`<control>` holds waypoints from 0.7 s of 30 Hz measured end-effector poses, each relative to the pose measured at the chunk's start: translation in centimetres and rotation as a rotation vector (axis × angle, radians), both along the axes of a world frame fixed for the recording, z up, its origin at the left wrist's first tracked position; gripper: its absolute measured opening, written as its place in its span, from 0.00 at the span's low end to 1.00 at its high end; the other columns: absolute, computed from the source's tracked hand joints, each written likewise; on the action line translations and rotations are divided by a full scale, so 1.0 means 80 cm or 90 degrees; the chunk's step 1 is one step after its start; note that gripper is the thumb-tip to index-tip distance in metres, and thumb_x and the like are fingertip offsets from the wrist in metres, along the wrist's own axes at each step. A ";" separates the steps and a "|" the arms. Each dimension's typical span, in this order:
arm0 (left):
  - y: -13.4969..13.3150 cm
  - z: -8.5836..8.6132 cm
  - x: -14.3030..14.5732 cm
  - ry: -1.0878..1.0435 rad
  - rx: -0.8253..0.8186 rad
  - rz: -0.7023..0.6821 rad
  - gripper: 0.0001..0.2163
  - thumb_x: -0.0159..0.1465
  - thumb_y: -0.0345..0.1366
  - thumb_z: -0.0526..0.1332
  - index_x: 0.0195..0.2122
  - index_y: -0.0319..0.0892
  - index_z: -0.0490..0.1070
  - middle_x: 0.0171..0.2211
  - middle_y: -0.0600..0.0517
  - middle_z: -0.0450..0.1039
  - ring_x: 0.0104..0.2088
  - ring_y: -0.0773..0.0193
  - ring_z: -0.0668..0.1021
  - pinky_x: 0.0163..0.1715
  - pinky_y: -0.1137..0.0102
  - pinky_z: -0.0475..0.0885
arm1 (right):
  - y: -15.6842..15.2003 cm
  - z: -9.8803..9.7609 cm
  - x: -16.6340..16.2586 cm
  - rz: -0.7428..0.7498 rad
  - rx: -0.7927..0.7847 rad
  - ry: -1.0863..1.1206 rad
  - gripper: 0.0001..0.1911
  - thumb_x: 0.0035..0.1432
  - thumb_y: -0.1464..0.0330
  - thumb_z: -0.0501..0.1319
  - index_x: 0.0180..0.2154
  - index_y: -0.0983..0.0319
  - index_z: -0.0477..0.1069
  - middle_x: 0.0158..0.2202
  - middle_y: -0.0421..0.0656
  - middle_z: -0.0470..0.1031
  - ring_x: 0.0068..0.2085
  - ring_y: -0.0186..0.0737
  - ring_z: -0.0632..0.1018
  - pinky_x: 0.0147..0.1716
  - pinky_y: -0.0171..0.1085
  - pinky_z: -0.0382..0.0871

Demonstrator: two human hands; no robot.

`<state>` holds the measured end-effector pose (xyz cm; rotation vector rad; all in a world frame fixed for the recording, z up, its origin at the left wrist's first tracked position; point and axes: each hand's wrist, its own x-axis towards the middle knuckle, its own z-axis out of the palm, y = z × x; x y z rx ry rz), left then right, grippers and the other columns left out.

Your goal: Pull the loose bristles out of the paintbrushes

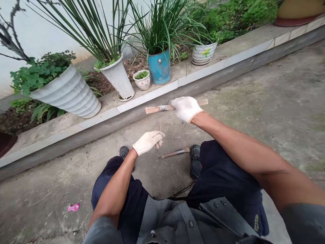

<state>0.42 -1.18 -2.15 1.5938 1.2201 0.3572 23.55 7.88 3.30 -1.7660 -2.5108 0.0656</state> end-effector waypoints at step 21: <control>0.009 0.009 -0.009 0.037 0.124 0.090 0.17 0.71 0.47 0.52 0.41 0.41 0.75 0.26 0.54 0.74 0.24 0.67 0.74 0.28 0.73 0.69 | -0.018 0.014 -0.016 0.165 -0.185 0.149 0.21 0.57 0.57 0.63 0.49 0.58 0.79 0.38 0.42 0.82 0.37 0.40 0.78 0.32 0.34 0.60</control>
